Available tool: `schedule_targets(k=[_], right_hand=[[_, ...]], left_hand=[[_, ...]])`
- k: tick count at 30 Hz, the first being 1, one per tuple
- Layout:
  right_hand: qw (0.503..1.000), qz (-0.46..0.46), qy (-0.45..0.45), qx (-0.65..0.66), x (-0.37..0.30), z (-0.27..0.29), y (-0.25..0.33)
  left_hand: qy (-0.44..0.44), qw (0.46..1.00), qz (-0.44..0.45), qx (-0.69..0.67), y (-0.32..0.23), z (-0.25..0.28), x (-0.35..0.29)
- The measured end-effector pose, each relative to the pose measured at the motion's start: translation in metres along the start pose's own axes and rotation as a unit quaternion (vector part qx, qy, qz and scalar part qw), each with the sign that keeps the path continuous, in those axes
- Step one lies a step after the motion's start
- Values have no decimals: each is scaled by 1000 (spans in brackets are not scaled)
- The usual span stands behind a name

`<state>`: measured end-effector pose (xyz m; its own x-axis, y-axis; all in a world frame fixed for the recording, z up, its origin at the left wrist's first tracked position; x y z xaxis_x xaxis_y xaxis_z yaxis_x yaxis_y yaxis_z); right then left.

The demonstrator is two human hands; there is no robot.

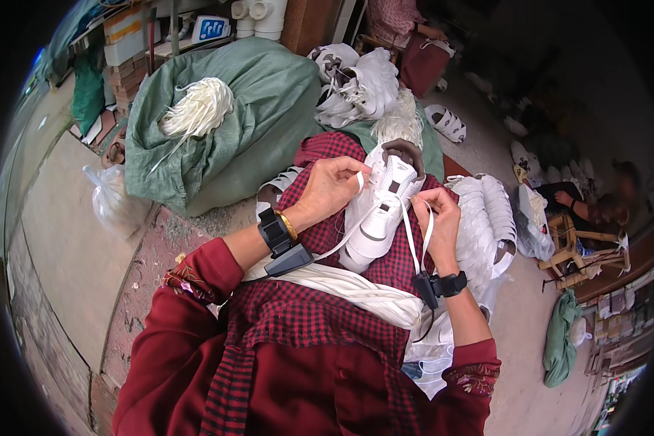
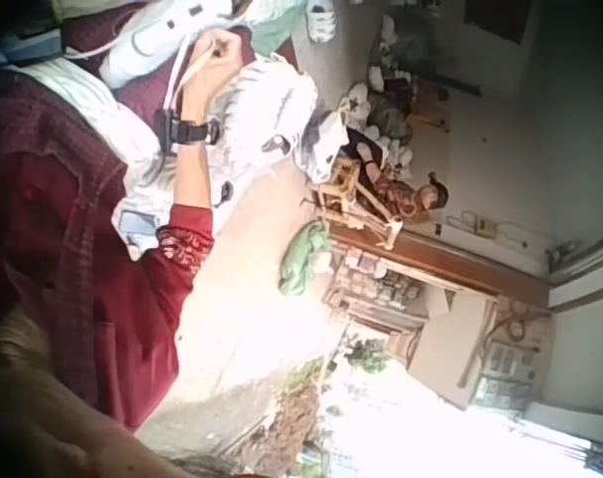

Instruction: The recorder is lacing white shoes in a shoe manufacturing environment.

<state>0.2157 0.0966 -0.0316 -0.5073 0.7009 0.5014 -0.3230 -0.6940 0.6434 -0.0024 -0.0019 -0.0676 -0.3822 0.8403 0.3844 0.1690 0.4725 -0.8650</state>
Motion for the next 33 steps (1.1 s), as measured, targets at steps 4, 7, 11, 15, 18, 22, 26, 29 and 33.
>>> schedule_targets(k=[4,7,11,15,18,22,26,29,33], right_hand=[[997,34,-6,-63,3,0,14],[961,136,7,-240,11,-4,29],[950,-211,188,134,34,11,4],[960,-164,183,137,25,7,4],[960,-172,180,128,26,7,4],[960,-174,174,133,26,6,2],[964,-159,170,130,26,8,5],[960,-159,181,143,26,9,5],[967,-79,239,22,36,28,11]], left_hand=[[-7,1000,27,0,-5,1,-4],[-16,1000,19,6,-5,-1,-5],[-29,999,3,-16,2,-8,0],[-44,998,-32,6,3,-7,-4],[-52,998,-39,10,6,-9,1],[-51,995,-25,79,-6,-12,-5],[-10,968,-181,173,-8,-25,-1],[7,970,-165,178,-10,-26,5],[113,965,-69,228,-40,-16,17]])
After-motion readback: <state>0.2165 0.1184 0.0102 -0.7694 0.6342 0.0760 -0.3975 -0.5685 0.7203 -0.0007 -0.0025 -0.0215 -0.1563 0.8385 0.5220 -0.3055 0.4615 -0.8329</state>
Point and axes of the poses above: each hand's wrist, its own x-axis towards the middle knuckle, its own z-axis out of the back of the hand, y = z × x, the point moved 1 cm from there along x, towards the middle knuckle, and after that the axes turned 15 degrees about -x, right-handed, at the moved point
